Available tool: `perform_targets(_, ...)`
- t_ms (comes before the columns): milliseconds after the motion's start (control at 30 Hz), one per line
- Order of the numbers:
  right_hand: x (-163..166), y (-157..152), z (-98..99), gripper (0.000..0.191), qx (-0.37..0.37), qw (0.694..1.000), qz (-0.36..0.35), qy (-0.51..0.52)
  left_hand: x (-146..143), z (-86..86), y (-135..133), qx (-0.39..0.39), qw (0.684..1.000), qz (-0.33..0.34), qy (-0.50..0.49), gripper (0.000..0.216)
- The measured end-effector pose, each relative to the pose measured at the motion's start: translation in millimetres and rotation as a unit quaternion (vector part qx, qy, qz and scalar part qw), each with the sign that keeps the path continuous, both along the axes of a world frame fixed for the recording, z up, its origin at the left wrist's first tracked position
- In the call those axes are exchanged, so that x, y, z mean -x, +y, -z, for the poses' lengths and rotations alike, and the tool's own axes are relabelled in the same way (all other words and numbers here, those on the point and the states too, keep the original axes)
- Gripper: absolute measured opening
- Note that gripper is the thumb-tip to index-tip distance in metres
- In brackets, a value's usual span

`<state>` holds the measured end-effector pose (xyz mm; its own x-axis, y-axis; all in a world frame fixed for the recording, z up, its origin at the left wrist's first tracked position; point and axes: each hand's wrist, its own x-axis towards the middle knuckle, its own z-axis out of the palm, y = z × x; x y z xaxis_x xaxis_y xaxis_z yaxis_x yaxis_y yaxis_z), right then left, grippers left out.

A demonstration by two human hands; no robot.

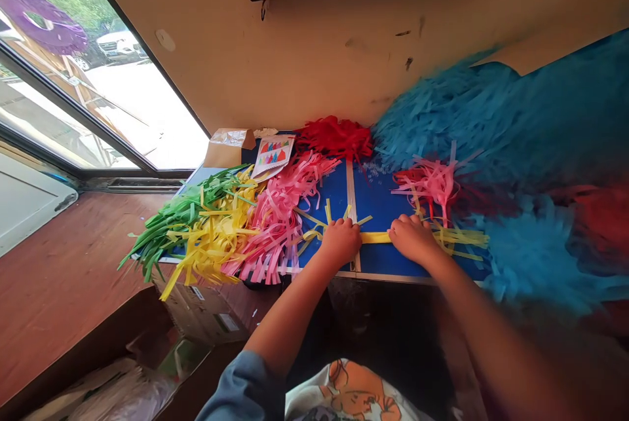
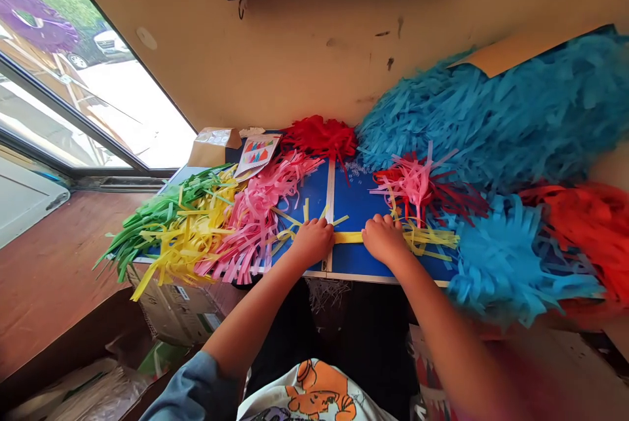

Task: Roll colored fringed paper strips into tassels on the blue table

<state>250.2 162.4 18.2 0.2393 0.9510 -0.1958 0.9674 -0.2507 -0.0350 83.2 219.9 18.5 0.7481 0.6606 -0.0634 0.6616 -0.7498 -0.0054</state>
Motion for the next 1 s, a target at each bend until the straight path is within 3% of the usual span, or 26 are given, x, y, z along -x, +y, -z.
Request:
perform_targets(400,3,1,2.0,0.034,0.004,0.999,0.007,-0.035,0,7.6,-6,-0.016,0.999,-0.049,-0.009,0.025)
perform_targets(633,12,-2,3.4,0.029,-0.063,0.992,0.050,-0.097,-8,12.7,-17,-0.064,0.994,-0.078,-0.040,0.026)
perform_targets(867,16,0,-5.2,0.026,-0.094,0.989,0.045,-0.109,-15,16.6,-29,-0.124,0.983,-0.062,-0.122,0.035)
perform_targets(1000,15,2,-5.3,0.024,-0.080,0.991,0.049,-0.100,-22,25.0,-50,-0.060,0.986,0.044,-0.150,0.060)
